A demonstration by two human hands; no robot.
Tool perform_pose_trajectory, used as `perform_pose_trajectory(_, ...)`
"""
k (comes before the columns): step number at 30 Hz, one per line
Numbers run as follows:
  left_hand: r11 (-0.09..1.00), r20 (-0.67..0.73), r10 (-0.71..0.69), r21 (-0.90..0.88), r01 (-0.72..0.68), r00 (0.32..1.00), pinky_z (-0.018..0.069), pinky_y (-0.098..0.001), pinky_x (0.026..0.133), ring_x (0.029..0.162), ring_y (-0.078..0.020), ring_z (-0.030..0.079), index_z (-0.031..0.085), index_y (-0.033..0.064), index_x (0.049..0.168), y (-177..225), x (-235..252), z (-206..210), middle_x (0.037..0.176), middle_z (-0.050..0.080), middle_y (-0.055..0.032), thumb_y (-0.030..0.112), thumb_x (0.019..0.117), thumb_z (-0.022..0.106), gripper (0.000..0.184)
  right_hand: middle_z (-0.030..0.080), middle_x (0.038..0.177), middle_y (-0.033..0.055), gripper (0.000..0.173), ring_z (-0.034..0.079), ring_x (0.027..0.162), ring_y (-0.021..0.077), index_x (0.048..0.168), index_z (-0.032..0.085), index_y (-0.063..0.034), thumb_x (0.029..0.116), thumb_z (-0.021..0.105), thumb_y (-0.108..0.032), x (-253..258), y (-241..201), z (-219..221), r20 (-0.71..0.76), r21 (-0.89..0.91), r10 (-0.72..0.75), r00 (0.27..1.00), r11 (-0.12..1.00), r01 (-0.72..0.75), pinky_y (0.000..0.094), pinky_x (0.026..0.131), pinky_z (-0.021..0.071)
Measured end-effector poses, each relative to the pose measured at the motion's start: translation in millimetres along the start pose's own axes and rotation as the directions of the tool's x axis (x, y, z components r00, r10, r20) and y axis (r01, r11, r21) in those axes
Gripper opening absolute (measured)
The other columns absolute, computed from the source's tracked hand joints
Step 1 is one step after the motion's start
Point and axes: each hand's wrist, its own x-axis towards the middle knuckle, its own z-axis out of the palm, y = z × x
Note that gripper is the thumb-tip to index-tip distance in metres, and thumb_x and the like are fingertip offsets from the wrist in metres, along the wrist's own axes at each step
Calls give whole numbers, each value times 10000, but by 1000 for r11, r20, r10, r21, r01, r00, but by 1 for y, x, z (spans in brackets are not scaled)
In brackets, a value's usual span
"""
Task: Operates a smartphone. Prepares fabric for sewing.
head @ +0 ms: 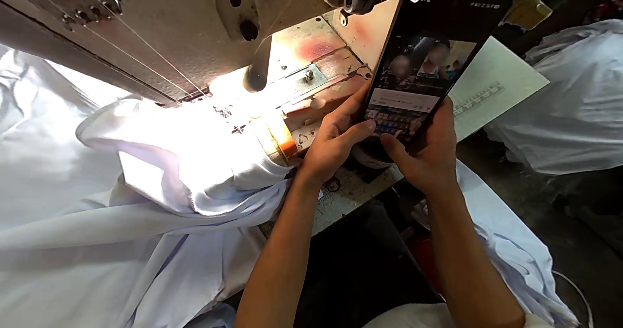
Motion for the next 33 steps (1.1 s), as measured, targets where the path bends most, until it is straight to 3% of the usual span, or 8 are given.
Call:
perform_pose_trajectory(6,1000,22,10,2,-10,1000,575,-301,875,1069,-128,666,366,127,1578,-7,-5,-7,1368,611,-68,72,953,492,640,569,1321,-19,658,592,1222,51,1485,287,-1,915,600,-98,1,2,-2,11,138,-31,999,990,29,254,1023,538)
perform_pose_trajectory(11,1000,1,-24,11,24,1000,530,-308,981,1157,-119,626,337,101,1586,1,0,0,1409,583,-63,30,954,463,649,609,1276,-80,476,603,1195,47,1432,419,-85,995,558,-211,3,6,-3,-2,210,-30,1000,977,30,277,1024,530)
perform_pose_trajectory(16,1000,11,-18,1,18,1000,528,-303,987,1153,-114,627,335,92,1584,0,1,-1,1405,582,-64,10,951,448,648,639,1253,-107,408,618,1162,25,1411,506,-142,1079,444,-372,5,5,-3,-30,223,37,999,974,-29,271,1000,537)
perform_pose_trajectory(19,1000,5,-28,-3,28,1000,531,-294,975,1148,-110,629,340,95,1582,1,1,-1,1404,584,-62,10,950,446,647,665,1199,-109,369,640,1125,24,1351,566,-164,1106,385,-372,6,4,-2,-66,233,68,995,971,-51,271,978,552)
perform_pose_trajectory(28,999,7,-26,-21,26,1000,530,-303,984,1177,-123,620,350,105,1582,1,1,-1,1428,571,-69,20,957,469,642,664,1215,-97,418,645,1126,40,1369,542,-138,1046,537,-403,4,5,-2,-35,211,33,999,977,-25,271,975,557)
perform_pose_trajectory(30,990,-45,-35,134,40,998,524,-317,999,1205,-128,607,367,92,1577,8,-5,4,1453,560,-73,39,981,467,606,664,1212,-98,430,645,1124,39,1363,545,-144,1043,538,-430,3,4,0,-38,203,41,998,979,-33,273,977,558)
perform_pose_trajectory(31,949,-108,-14,312,47,994,529,-321,1007,1222,-124,610,401,78,1561,16,-13,8,1461,565,-73,59,1006,479,560,669,1204,-102,429,646,1118,34,1354,554,-149,1043,533,-445,3,4,1,-47,192,46,998,981,-36,271,969,561)
perform_pose_trajectory(33,710,-174,130,704,31,976,561,-334,1018,1227,-128,634,495,50,1501,30,-39,18,1414,610,-85,97,1026,515,478,676,1166,-128,418,648,1090,4,1319,577,-164,1052,501,-477,4,4,2,-82,155,44,996,987,-31,250,943,566)
